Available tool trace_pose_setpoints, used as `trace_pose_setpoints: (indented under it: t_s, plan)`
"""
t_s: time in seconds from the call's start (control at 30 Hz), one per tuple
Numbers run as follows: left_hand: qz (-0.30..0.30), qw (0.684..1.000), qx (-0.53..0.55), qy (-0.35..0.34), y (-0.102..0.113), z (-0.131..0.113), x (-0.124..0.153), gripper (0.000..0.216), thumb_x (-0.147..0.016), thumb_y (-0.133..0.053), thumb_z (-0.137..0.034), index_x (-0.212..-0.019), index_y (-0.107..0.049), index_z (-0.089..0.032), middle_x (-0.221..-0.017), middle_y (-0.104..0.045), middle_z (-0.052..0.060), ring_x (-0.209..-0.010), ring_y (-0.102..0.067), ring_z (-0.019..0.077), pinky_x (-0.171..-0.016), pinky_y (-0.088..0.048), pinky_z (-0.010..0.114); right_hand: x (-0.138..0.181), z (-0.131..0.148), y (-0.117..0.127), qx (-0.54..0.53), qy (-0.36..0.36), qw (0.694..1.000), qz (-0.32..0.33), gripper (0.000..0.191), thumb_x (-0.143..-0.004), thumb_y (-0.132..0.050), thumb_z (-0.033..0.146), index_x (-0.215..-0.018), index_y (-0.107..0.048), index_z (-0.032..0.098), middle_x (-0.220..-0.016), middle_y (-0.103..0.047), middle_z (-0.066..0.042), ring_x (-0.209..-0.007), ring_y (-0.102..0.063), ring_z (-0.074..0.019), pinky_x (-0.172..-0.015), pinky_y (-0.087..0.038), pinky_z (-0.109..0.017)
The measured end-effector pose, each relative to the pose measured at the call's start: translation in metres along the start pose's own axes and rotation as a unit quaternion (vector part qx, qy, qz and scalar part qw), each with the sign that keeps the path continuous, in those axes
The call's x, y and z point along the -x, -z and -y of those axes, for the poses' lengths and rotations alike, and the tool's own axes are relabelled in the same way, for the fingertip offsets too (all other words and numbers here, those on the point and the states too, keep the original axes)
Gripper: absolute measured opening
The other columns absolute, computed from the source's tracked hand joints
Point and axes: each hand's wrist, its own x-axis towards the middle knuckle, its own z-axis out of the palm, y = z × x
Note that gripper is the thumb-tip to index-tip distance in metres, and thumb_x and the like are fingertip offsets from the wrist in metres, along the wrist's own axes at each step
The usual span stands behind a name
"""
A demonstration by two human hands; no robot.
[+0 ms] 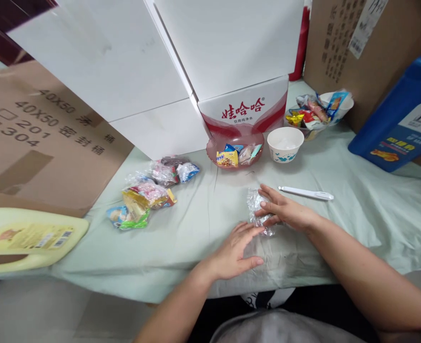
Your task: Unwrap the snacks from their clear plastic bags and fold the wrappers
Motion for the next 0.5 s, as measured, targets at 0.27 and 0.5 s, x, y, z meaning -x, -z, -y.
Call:
trace_pose_setpoints:
  t_s: [0.27,0.5]
  plan:
    - [-0.114,0.992,-0.057,0.006,0.003,-0.008,0.007,0.043,-0.092,-0.057,-0.026,-0.134,-0.049,-0.025,-0.127,-0.062,0.009,-0.123,-0.055,0.0228,-0.103,-0.048,0.043,-0.002,-0.003,-0.003,0.044,-0.006,0.999,0.011,0.080,-0.089,-0.058,0.037,-0.156,-0.014,0.029,-0.161,-0.021,-0.010,-0.112,-0.060,-0.0223,-0.065,-0.057,-0.026]
    - [-0.169,0.966,-0.178,-0.088,0.020,0.010,-0.014,0.036,-0.087,-0.039,-0.003,-0.110,-0.062,-0.018,-0.117,-0.066,0.010,-0.126,-0.053,0.0243,-0.100,-0.049,0.044,-0.004,-0.007,-0.001,0.091,0.050,0.993,0.050,0.060,-0.090,-0.054,0.036,-0.146,-0.037,0.021,-0.135,-0.055,-0.012,-0.109,-0.061,-0.0208,-0.071,-0.054,-0.028]
